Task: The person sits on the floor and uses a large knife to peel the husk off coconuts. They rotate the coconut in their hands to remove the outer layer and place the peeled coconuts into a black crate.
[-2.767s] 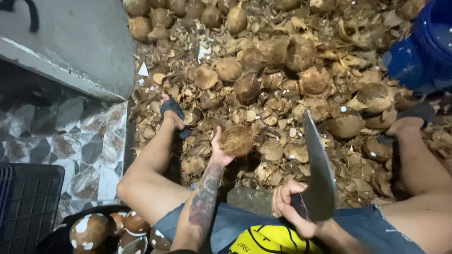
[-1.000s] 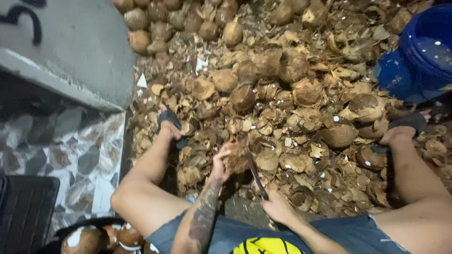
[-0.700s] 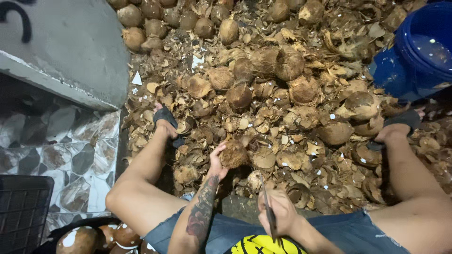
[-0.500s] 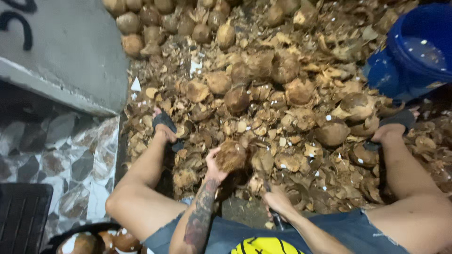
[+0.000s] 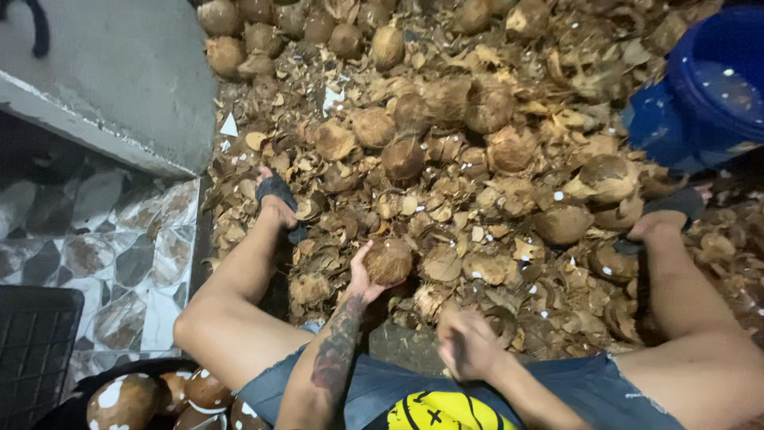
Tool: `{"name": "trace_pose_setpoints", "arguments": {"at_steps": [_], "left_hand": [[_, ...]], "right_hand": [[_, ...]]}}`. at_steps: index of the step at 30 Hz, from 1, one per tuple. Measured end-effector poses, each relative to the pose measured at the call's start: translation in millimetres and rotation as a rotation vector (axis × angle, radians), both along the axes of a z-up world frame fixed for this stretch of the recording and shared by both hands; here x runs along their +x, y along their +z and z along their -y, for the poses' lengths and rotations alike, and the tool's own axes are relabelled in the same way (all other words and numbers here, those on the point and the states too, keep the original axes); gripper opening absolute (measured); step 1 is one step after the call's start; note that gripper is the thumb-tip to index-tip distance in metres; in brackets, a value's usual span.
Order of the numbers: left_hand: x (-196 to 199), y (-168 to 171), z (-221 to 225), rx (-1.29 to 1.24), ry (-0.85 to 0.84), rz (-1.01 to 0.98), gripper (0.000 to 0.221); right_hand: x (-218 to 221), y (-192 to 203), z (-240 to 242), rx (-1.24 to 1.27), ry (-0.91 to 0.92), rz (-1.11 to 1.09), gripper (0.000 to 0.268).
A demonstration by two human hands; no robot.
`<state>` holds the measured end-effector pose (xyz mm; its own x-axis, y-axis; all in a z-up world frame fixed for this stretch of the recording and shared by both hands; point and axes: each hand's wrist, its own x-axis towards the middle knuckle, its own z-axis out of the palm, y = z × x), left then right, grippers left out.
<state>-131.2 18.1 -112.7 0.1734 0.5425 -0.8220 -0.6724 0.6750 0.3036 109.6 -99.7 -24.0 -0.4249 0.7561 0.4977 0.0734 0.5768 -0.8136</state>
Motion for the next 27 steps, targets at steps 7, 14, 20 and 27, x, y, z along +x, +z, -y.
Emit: {"name": "trace_pose_setpoints", "arguments": {"at_steps": [7,14,20,27], "left_hand": [[-1.7,-1.2,-8.6,0.270,0.169,0.125,0.050],[-0.9,14.9,-1.4,0.050,0.012,0.049,0.071],[2.3,26.0,-0.8,0.063,-0.035,0.063,0.086],[-18.1,25.4,-20.9,0.257,-0.022,0.011,0.075]], "right_hand": [[-3.3,19.6,-11.9,-1.634,-0.360,0.093,0.016],[6.9,28.2,-0.9,-0.180,-0.139,-0.078,0.017],[-9.7,-9.1,-4.1,-1.205,-0.207,0.286,0.056],[10.0,49.6,-12.1,-0.950,-0.140,0.102,0.018]]}}
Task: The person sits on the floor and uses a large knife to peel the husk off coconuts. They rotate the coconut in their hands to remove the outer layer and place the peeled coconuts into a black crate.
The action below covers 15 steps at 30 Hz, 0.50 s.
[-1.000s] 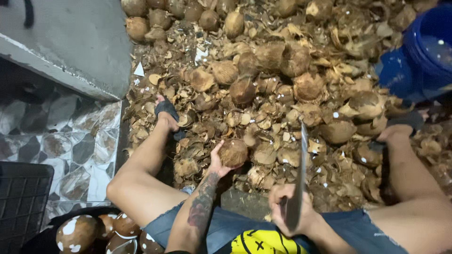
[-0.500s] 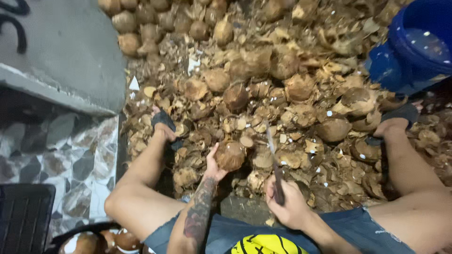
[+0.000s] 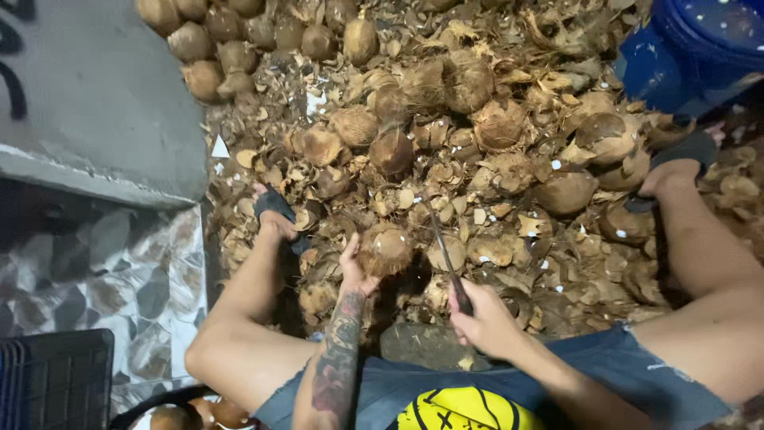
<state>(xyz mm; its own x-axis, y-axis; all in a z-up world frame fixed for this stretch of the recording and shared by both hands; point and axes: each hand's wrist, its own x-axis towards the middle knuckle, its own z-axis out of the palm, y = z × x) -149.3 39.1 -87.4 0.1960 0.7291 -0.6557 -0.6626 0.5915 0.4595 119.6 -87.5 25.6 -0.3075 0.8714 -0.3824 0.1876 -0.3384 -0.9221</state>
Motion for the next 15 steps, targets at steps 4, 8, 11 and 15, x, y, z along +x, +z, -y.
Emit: {"name": "trace_pose_setpoints", "arguments": {"at_steps": [4,8,11,15], "left_hand": [[12.4,-13.1,12.9,-0.098,0.006,-0.076,0.071],[14.9,-16.8,14.5,-0.122,0.065,-0.057,0.075],[12.7,-20.7,9.3,-0.010,0.134,0.046,0.077],[14.4,29.8,3.2,-0.104,0.280,0.155,0.071]], "right_hand": [[-4.9,-6.0,7.8,0.771,0.011,-0.155,0.012],[-21.2,-41.2,7.8,0.217,0.094,0.115,0.016],[-14.0,-79.8,11.8,-0.795,-0.156,0.045,0.008],[-3.4,-25.2,-5.0,-0.276,-0.141,0.070,0.007]]}}
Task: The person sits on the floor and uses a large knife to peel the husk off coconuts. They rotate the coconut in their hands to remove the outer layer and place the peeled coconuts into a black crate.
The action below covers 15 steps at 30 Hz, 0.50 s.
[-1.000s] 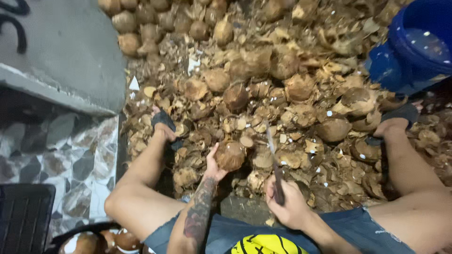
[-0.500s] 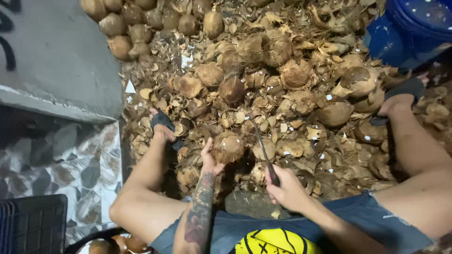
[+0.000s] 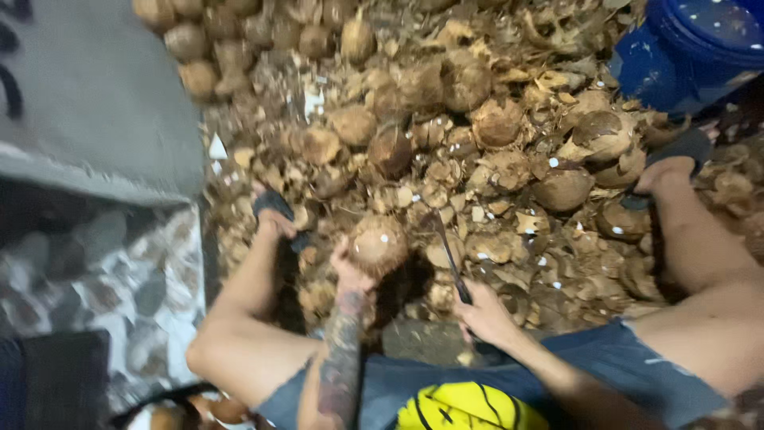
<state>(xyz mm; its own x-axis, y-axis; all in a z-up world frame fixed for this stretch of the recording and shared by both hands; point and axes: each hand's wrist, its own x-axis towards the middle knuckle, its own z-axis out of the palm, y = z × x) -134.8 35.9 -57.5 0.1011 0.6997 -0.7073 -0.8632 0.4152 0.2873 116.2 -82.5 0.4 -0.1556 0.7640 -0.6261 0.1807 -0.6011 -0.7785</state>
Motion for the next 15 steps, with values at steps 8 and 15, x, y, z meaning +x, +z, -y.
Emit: {"name": "trace_pose_setpoints", "arguments": {"at_steps": [8,15], "left_hand": [[8.9,-47.6,7.5,-0.101,-0.316,-0.239,0.075],[3.3,-57.9,15.1,0.109,-0.144,-0.033,0.063]], "right_hand": [[-1.2,-13.8,12.9,1.289,0.161,-0.083,0.025],[0.0,-44.4,21.0,-0.333,0.089,0.114,0.011]]}}
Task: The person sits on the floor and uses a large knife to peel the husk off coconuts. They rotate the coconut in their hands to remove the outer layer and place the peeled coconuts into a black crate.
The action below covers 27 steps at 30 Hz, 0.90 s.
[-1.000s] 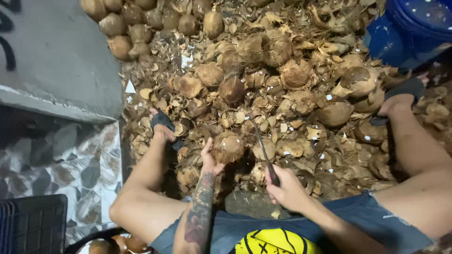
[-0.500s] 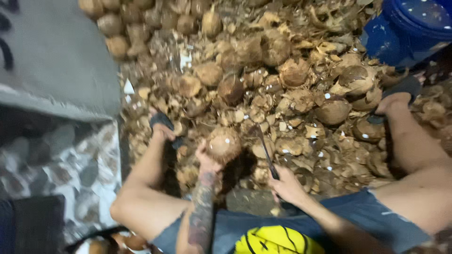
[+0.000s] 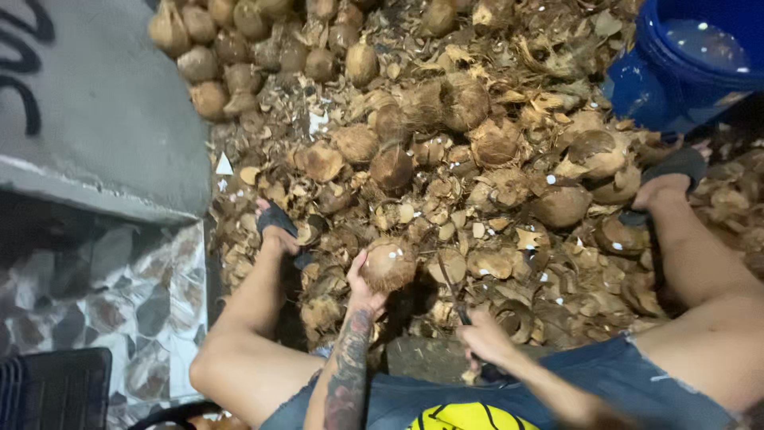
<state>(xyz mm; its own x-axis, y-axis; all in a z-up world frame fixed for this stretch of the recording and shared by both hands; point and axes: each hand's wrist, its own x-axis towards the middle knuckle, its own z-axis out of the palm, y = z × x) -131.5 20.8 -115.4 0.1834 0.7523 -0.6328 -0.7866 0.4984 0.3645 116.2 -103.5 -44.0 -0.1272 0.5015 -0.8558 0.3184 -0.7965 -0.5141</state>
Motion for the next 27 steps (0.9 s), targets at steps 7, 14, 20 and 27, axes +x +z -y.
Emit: {"name": "trace_pose_setpoints", "arguments": {"at_steps": [7,14,20,27], "left_hand": [[-3.2,21.2,-13.0,-0.122,-0.125,-0.190,0.082],[-2.0,6.5,-2.8,-0.082,-0.136,0.014,0.058],[-10.1,-10.3,-3.3,-0.140,-0.070,-0.068,0.063],[1.1,-3.0,-2.2,-0.156,-0.173,-0.369,0.064]], "right_hand": [[1.5,53.7,-20.5,1.307,0.177,-0.249,0.017],[-0.6,-6.5,-10.2,0.202,0.107,0.056,0.012],[7.8,61.8,-13.3,0.671,0.169,-0.088,0.012],[-15.1,21.8,-10.1,1.433,0.168,-0.645,0.031]]}}
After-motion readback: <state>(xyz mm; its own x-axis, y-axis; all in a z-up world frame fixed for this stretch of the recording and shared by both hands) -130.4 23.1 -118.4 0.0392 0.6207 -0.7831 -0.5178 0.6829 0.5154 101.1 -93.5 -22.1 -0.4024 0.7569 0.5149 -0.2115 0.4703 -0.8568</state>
